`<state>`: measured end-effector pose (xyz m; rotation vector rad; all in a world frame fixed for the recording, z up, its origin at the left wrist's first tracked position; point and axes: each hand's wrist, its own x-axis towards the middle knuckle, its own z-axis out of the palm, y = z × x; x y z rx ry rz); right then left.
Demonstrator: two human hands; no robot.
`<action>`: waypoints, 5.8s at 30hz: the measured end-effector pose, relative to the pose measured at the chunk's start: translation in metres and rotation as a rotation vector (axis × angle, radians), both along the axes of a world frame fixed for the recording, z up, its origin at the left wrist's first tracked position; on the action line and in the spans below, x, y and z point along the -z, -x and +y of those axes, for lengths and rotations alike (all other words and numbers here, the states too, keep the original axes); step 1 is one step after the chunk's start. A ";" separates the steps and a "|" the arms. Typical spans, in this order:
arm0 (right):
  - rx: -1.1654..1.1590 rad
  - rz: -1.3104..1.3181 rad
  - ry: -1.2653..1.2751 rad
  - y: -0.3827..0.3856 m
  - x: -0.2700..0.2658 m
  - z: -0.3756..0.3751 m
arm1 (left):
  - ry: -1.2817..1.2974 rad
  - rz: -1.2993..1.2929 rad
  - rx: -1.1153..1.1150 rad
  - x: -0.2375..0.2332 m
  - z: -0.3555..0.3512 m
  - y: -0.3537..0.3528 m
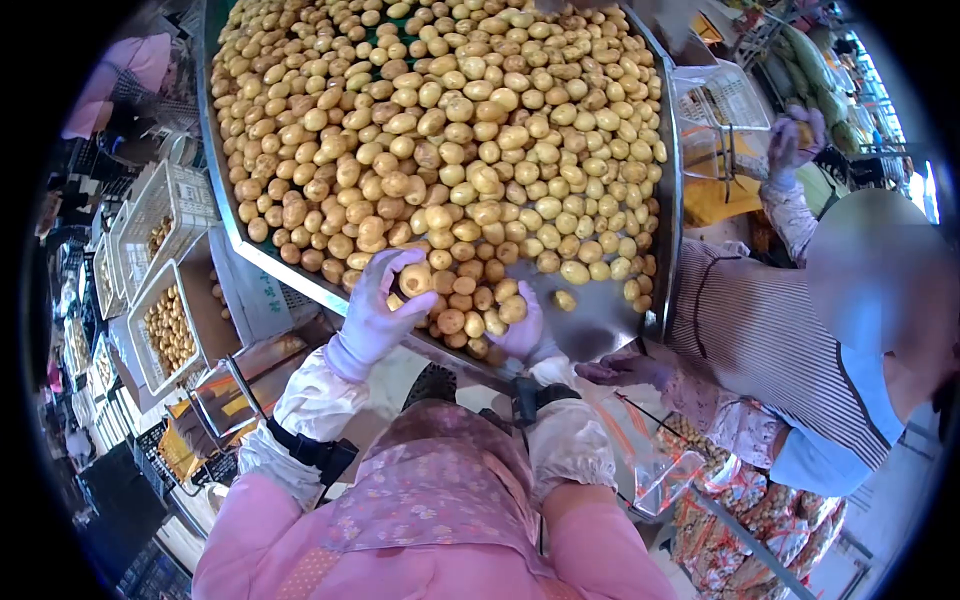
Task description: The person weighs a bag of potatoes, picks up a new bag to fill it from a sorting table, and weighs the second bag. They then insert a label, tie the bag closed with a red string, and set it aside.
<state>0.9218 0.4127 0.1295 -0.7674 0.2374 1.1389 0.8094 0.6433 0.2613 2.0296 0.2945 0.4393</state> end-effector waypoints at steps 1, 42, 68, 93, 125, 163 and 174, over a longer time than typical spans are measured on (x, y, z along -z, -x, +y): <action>-0.062 -0.217 -0.056 0.000 -0.005 0.000 | 0.008 -0.047 -0.058 0.008 -0.002 0.003; -0.120 -0.115 0.137 0.004 0.000 0.002 | -0.634 0.318 -1.152 0.027 0.093 0.451; 0.150 -0.009 -0.033 -0.007 0.003 0.016 | -0.456 0.567 0.036 0.057 -0.043 -0.016; 0.214 -0.525 -0.143 0.007 0.002 0.045 | -0.358 0.155 -0.019 0.071 -0.084 -0.038; 0.610 -0.735 0.002 0.073 -0.055 -0.077 | -0.304 -0.066 0.448 0.030 -0.181 -0.022; 2.383 -0.706 0.212 0.885 -0.077 -0.686 | -0.104 -0.319 2.298 -0.016 -0.919 0.639; 2.893 -0.354 0.233 1.064 -0.085 -0.808 | 0.079 -0.330 2.615 0.003 -1.092 0.821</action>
